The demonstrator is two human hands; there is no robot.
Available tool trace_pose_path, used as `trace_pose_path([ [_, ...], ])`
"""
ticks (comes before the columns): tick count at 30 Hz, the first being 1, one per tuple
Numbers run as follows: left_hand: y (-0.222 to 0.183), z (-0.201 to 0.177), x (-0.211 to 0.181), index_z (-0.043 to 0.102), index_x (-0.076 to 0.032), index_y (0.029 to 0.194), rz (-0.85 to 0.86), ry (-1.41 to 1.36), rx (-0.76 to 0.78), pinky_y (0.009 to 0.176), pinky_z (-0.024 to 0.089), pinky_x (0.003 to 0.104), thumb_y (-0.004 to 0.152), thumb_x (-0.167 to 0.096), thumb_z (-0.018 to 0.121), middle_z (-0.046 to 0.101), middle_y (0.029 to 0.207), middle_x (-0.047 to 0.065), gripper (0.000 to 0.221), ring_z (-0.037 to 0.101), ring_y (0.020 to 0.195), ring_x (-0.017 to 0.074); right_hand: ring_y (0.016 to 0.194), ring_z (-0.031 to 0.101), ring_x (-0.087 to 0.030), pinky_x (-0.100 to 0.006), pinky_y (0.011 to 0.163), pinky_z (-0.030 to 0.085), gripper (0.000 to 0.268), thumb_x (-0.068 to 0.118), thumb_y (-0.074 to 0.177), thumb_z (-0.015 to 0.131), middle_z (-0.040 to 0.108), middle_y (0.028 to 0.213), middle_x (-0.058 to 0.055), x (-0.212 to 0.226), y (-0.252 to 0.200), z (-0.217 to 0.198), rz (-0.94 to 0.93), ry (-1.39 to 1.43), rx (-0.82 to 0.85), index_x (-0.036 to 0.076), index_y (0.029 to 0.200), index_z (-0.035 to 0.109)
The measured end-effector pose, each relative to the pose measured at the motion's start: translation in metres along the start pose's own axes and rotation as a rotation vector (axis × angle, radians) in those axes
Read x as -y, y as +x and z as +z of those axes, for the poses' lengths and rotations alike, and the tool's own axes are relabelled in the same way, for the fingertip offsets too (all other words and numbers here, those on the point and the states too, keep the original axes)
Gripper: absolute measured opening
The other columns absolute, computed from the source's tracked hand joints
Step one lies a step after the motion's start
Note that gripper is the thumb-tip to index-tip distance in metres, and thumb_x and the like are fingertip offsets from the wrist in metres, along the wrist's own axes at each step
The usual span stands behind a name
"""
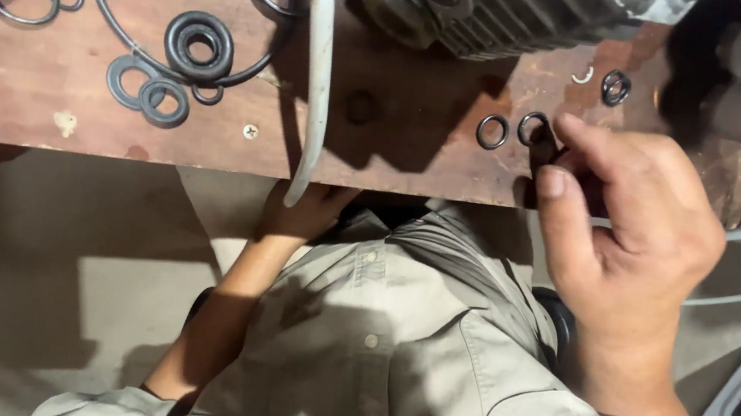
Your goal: Selecting and installing rubber O-ring seals into a metal mechanical component on a workbench.
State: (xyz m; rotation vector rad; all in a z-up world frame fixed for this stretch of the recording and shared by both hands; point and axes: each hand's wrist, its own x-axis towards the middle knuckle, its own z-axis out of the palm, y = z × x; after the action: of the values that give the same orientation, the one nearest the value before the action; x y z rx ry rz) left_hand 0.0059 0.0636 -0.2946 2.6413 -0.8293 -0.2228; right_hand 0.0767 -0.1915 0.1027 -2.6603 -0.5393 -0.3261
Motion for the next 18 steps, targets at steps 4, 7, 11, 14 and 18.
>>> trace_pose_path([
  [4, 0.006, -0.013, -0.003, 0.071, -0.033, 0.138, -0.347, -0.294, 0.366, 0.075, 0.063, 0.059, 0.114, -0.070, 0.053, 0.084, 0.116, 0.012, 0.048, 0.078, 0.099, 0.0506, 0.104, 0.071, -0.035, -0.045, 0.096, 0.063, 0.018, -0.007, 0.125, 0.080, 0.075, 0.113, -0.026, 0.005, 0.002, 0.001, 0.043, 0.028, 0.020, -0.013, 0.139, 0.089],
  [7, 0.022, -0.056, -0.008, 0.070, -0.036, 0.155, -0.420, -0.333, 0.435, 0.089, 0.060, 0.059, 0.109, -0.075, 0.049, 0.079, 0.137, 0.012, 0.064, 0.073, 0.116, 0.0511, 0.101, 0.071, -0.031, -0.042, 0.093, 0.062, 0.020, -0.003, 0.124, 0.084, 0.073, 0.119, -0.026, -0.003, -0.004, 0.004, 0.055, 0.024, 0.019, -0.009, 0.142, 0.089],
  [11, 0.041, -0.130, -0.022, 0.076, -0.029, 0.160, -0.851, -0.695, 0.694, 0.126, 0.052, 0.057, 0.096, -0.094, 0.044, 0.062, 0.172, 0.022, 0.096, 0.060, 0.153, 0.0546, 0.100, 0.075, -0.031, -0.041, 0.092, 0.064, 0.015, -0.008, 0.122, 0.085, 0.077, 0.119, -0.026, -0.007, -0.007, 0.005, 0.052, 0.064, -0.013, -0.010, 0.137, 0.089],
  [14, 0.036, -0.115, -0.023, 0.077, -0.023, 0.111, -1.059, -0.825, 0.535, 0.113, 0.060, 0.050, 0.088, -0.084, 0.074, 0.085, 0.132, 0.014, 0.064, 0.077, 0.131, 0.0408, 0.104, 0.074, -0.035, -0.043, 0.094, 0.060, 0.012, -0.008, 0.124, 0.085, 0.079, 0.116, -0.028, -0.003, -0.003, 0.004, 0.064, 0.064, -0.005, -0.013, 0.135, 0.090],
  [18, 0.014, -0.047, -0.014, 0.089, -0.031, 0.114, -0.828, -0.655, 0.176, 0.074, 0.061, 0.057, 0.089, -0.092, 0.074, 0.087, 0.094, 0.019, 0.067, 0.086, 0.093, 0.0435, 0.111, 0.077, -0.041, -0.049, 0.105, 0.061, 0.012, -0.011, 0.127, 0.083, 0.083, 0.122, -0.032, 0.001, -0.007, 0.001, 0.054, 0.141, 0.034, -0.019, 0.135, 0.088],
])
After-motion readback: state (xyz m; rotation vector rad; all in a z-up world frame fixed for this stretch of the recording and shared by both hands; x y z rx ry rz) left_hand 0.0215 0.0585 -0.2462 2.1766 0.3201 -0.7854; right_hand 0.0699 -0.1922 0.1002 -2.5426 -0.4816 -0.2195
